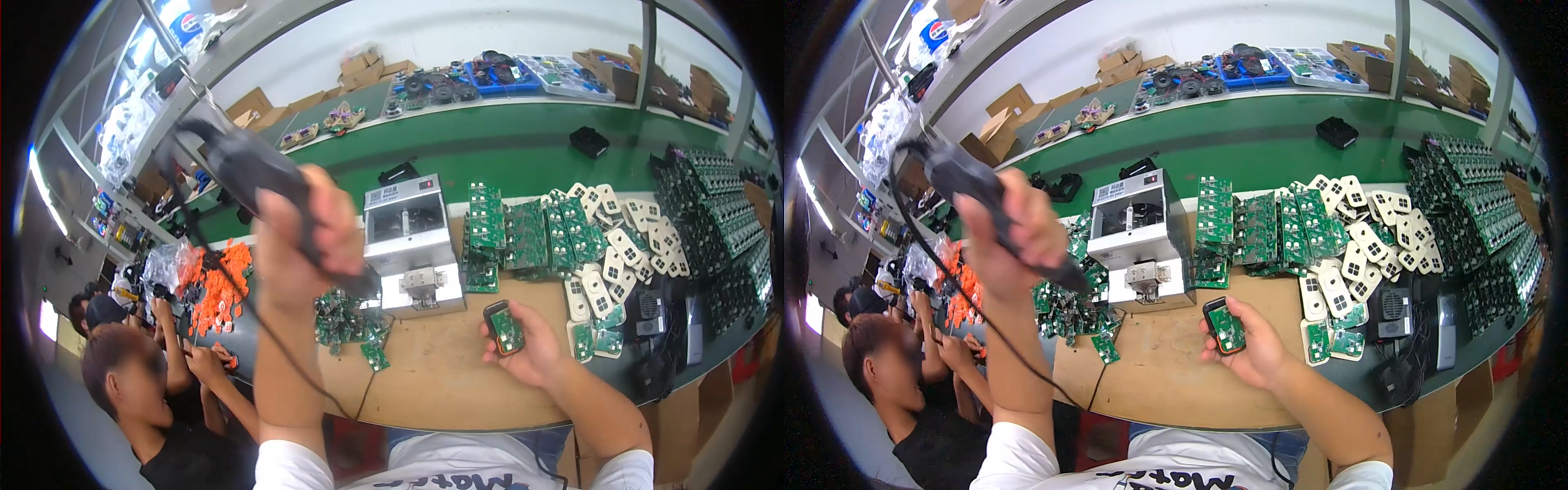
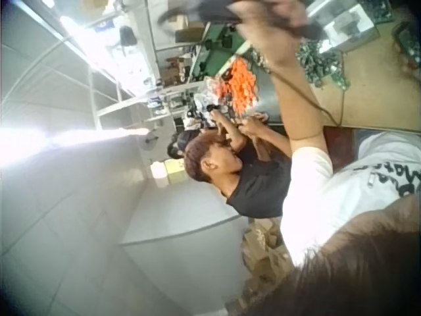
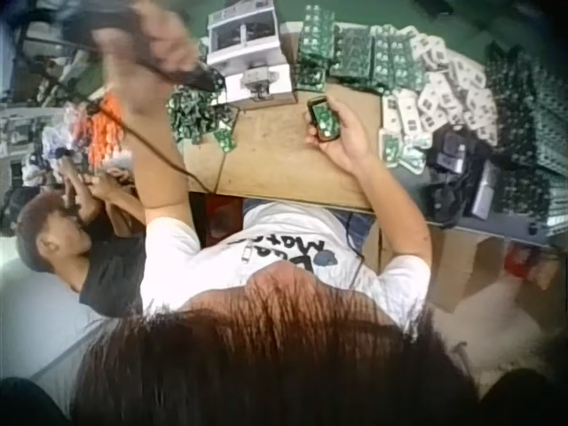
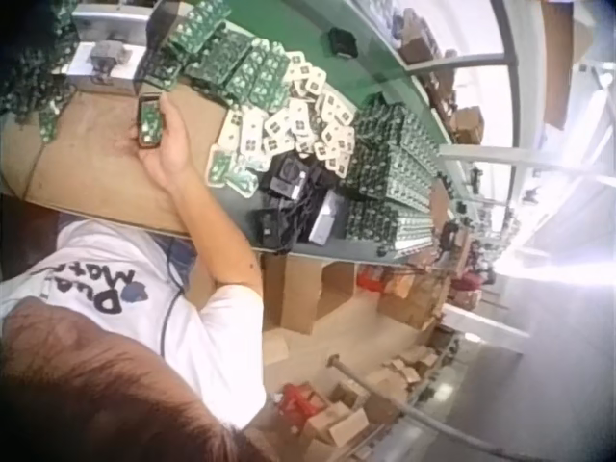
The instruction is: Assembling small electronic devices by placing circuit boards into plastic housings and using an electric screwdriver to fasten them.
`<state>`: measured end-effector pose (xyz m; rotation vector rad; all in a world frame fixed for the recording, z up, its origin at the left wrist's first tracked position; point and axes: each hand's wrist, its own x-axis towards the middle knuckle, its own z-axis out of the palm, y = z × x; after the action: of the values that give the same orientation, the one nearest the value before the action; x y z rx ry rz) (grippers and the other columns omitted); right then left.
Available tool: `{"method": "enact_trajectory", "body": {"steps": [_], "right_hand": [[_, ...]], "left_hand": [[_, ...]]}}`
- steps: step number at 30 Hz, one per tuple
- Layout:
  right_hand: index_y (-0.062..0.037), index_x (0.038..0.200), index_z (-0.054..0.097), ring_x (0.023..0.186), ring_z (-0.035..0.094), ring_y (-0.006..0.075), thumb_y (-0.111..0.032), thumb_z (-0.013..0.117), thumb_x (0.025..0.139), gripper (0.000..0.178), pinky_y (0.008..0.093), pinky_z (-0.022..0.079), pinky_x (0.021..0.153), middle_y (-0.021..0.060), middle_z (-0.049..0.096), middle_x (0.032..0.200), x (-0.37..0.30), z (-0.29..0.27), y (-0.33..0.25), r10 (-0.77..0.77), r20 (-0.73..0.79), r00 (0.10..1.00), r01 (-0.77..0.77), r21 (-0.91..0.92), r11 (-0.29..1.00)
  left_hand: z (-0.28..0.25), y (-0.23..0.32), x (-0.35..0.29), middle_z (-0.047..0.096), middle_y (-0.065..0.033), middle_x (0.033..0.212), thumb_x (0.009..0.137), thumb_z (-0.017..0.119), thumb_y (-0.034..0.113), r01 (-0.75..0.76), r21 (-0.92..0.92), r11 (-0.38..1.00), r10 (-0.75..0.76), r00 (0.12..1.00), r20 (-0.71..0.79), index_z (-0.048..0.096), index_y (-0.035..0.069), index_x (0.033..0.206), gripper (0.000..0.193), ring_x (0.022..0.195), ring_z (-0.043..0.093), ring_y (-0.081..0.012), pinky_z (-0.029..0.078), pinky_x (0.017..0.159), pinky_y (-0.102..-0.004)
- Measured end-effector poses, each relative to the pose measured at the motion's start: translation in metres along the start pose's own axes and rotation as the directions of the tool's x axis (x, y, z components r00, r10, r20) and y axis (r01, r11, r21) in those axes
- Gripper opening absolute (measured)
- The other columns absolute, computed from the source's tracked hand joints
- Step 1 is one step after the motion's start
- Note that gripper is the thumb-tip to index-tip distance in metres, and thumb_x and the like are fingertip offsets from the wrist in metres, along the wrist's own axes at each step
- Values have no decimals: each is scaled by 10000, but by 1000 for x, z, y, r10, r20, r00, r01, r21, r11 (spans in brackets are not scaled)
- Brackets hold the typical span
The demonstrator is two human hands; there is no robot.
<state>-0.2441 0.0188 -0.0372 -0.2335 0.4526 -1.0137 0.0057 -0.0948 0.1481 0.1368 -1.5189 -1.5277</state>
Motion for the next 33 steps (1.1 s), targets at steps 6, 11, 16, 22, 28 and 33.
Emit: {"method": "enact_trajectory", "body": {"steps": [6,11,16,22,28,33], "right_hand": [[-73,1092,577,731,640,246,-555,365,999,535,422,523,677,98,631,977,10,12,10,16,-74,997,-17,-14,1000],[-108,1095,532,631,602,159,-651,324,973,594,336,509,575,35,614,791,2,13,13,110,-79,991,-124,-198,972],[-119,1084,528,533,462,120,-716,303,939,655,278,362,480,17,534,701,8,21,21,206,-126,970,-227,-189,955],[-140,1054,549,531,382,110,-706,267,948,641,252,295,474,4,470,683,8,24,26,203,-202,958,-257,-289,922],[-130,1060,544,552,385,110,-683,277,961,621,256,299,476,5,468,693,9,23,28,173,-141,975,-209,-297,932],[-128,1095,541,572,392,115,-656,290,976,597,256,305,498,15,489,718,9,22,31,164,-152,975,-203,-298,933]], "left_hand": [[22,-60,-17,571,-76,641,869,548,664,169,433,885,45,897,-441,526,6,921,660,543,612,-205,578,561,-376],[47,-48,-53,557,-42,598,767,504,823,-29,50,998,42,958,-285,525,54,898,780,470,552,-188,493,466,-361],[69,-42,-66,585,-70,626,740,588,795,-178,1,984,176,975,-134,546,37,977,795,479,561,-223,490,486,-399],[79,-68,-68,595,-65,624,654,622,833,-93,-29,995,85,972,-221,575,36,917,841,466,562,-223,495,500,-400],[82,-74,-71,595,-56,618,628,621,851,-54,-5,999,50,955,-293,576,42,889,851,464,563,-214,484,478,-392],[86,-73,-67,585,-48,613,628,621,852,-33,28,999,40,943,-330,558,46,887,848,456,553,-210,475,474,-381]]}}
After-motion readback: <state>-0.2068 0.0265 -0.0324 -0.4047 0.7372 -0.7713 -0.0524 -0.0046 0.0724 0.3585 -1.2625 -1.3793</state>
